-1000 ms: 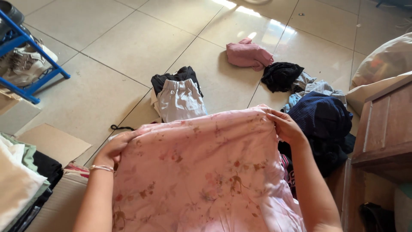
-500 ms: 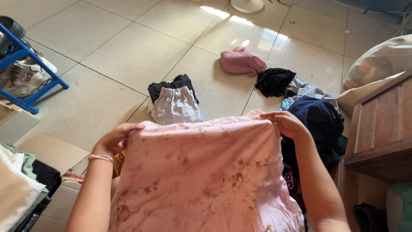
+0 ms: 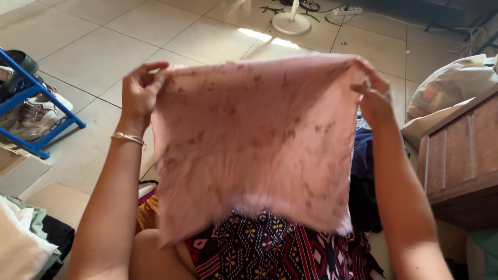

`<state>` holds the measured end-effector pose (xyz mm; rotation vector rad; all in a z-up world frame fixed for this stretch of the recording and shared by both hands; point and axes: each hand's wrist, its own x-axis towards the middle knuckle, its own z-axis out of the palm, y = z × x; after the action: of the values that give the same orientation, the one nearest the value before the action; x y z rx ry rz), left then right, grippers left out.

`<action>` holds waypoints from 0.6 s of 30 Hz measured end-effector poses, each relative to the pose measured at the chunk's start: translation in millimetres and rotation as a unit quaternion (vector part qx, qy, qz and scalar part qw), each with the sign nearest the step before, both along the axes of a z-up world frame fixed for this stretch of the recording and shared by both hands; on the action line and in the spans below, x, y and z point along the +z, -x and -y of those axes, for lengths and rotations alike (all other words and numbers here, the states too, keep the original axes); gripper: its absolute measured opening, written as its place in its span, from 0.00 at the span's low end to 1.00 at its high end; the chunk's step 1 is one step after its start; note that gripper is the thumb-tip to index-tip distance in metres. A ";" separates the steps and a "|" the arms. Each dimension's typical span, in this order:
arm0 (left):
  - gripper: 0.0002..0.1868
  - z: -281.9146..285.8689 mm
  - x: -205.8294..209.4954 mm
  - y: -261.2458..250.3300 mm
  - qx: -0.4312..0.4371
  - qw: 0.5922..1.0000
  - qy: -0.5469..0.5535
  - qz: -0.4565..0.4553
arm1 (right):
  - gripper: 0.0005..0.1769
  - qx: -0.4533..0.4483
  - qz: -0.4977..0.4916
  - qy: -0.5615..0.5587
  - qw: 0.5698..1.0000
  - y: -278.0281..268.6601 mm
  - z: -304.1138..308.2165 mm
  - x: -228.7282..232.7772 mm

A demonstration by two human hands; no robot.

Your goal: Folding various pieces of clothing and placing them into a closet

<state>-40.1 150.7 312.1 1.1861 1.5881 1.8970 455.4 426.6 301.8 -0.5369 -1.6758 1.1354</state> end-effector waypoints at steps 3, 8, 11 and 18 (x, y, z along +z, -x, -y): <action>0.12 8.5 22.6 -11.6 -0.032 0.998 0.019 -0.049 | 0.40 0.030 -0.029 0.017 0.999 -17.6 -17.7 8.2; 0.15 94.3 38.6 -66.8 -0.067 0.984 0.162 -0.037 | 0.28 -0.002 0.043 0.094 0.995 -66.3 69.3 4.0; 0.15 154.4 12.6 -97.1 -0.086 0.976 0.199 -0.003 | 0.19 -0.011 0.078 0.133 0.988 -122.5 124.4 -49.8; 0.19 315.9 -200.6 -112.5 -0.164 0.908 0.386 -0.013 | 0.16 -0.028 0.262 0.256 0.930 -244.0 286.7 -212.2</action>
<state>72.4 -165.3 111.4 1.0153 1.7570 0.8883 699.4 139.9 89.6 -1.3061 -1.7759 1.4832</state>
